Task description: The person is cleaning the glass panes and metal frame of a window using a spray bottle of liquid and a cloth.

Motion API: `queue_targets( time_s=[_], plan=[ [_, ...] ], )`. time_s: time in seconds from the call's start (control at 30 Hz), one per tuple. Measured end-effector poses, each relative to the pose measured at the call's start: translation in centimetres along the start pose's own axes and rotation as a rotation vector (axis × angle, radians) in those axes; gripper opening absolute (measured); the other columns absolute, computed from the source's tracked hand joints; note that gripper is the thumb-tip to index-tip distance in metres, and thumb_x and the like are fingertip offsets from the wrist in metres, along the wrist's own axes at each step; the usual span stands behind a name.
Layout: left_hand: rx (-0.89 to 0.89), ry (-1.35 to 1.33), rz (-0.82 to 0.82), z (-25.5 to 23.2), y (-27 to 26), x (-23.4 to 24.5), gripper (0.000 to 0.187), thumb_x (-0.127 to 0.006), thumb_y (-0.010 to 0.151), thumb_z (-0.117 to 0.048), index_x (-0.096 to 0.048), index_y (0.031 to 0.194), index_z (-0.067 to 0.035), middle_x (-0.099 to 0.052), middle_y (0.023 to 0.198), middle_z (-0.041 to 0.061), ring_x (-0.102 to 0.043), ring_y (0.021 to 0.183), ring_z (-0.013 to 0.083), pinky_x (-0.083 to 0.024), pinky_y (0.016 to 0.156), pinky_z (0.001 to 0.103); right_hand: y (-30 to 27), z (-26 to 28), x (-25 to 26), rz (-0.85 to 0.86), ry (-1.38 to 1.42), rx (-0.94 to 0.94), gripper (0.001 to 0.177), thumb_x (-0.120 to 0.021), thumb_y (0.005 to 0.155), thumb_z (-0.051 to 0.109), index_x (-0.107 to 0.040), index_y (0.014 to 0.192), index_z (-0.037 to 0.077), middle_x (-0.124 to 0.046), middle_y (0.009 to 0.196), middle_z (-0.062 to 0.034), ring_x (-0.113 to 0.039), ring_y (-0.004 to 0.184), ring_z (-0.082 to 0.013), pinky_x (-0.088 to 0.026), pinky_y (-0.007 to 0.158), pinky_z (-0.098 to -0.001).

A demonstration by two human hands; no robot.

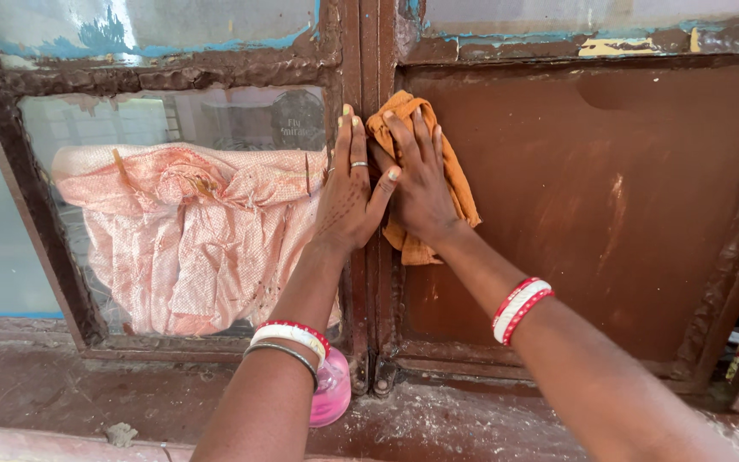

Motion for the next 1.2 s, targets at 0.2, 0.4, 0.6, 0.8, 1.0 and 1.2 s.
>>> queue_targets(
  time_s=[0.2, 0.4, 0.6, 0.8, 1.0, 1.2],
  plan=[
    [0.046, 0.208, 0.037, -0.4, -0.5, -0.9, 0.084, -0.044, 0.107, -0.053, -0.02, 0.158, 0.009, -0.004, 0.172, 0.017, -0.015, 0.16, 0.0376, -0.02, 0.128, 0.05, -0.4, 0.0, 0.0, 0.092, 0.019, -0.041, 0.044, -0.055, 0.102, 0.017, -0.061, 0.145, 0.017, -0.026, 0.165, -0.0104, -0.015, 0.156, -0.0461, -0.011, 0.127, -0.0671],
    [0.068, 0.238, 0.007, -0.7, -2.8, -2.0, 0.081, -0.042, 0.107, -0.05, -0.023, 0.159, 0.009, -0.007, 0.173, 0.017, -0.013, 0.161, 0.0364, -0.018, 0.13, 0.053, -2.1, 0.2, 0.3, 0.114, 0.058, -0.013, 0.043, -0.053, 0.103, 0.019, -0.063, 0.144, 0.015, -0.028, 0.166, -0.0064, -0.015, 0.157, -0.0418, -0.01, 0.128, -0.0657],
    [0.06, 0.188, 0.02, -1.3, -4.9, -2.8, 0.078, -0.04, 0.106, -0.045, -0.017, 0.162, 0.005, -0.009, 0.171, 0.021, -0.01, 0.159, 0.0372, -0.015, 0.128, 0.054, -4.1, 0.3, -0.1, 0.141, 0.061, 0.02, 0.04, -0.054, 0.103, 0.019, -0.065, 0.14, 0.012, -0.029, 0.166, -0.0074, -0.016, 0.157, -0.0428, -0.009, 0.128, -0.0667],
    [0.164, 0.234, 0.056, -2.1, -7.1, -3.8, 0.073, -0.04, 0.106, -0.042, -0.018, 0.16, 0.002, -0.013, 0.171, 0.018, -0.011, 0.16, 0.0328, -0.012, 0.128, 0.054, -6.4, 0.6, -0.8, 0.166, 0.082, 0.007, 0.039, -0.056, 0.1, 0.02, -0.068, 0.137, 0.016, -0.031, 0.164, -0.0049, -0.017, 0.156, -0.042, -0.009, 0.128, -0.0665],
    [0.236, 0.191, 0.011, -2.8, -9.1, -5.2, 0.074, -0.042, 0.101, -0.034, -0.018, 0.159, 0.004, -0.014, 0.171, 0.02, -0.011, 0.16, 0.0344, -0.012, 0.129, 0.054, -8.5, 1.0, -1.1, 0.182, 0.049, 0.06, 0.043, -0.061, 0.098, 0.021, -0.067, 0.14, 0.013, -0.028, 0.167, -0.0053, -0.017, 0.158, -0.043, -0.008, 0.13, -0.0656],
    [0.281, 0.179, 0.015, -3.3, -11.1, -6.2, 0.075, -0.041, 0.099, -0.031, -0.017, 0.16, 0.007, -0.011, 0.171, 0.023, -0.01, 0.16, 0.0355, -0.01, 0.127, 0.056, -10.5, 1.6, -1.7, 0.226, 0.055, 0.054, 0.041, -0.063, 0.097, 0.023, -0.068, 0.136, 0.015, -0.028, 0.167, -0.0034, -0.016, 0.156, -0.043, -0.009, 0.129, -0.0652]
  ],
)
Point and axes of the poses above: each hand's wrist, its own y-axis towards the middle knuckle, its own x-axis out of the back of the hand, z = x × y, the point moved 4 cm from there along y, towards the middle knuckle
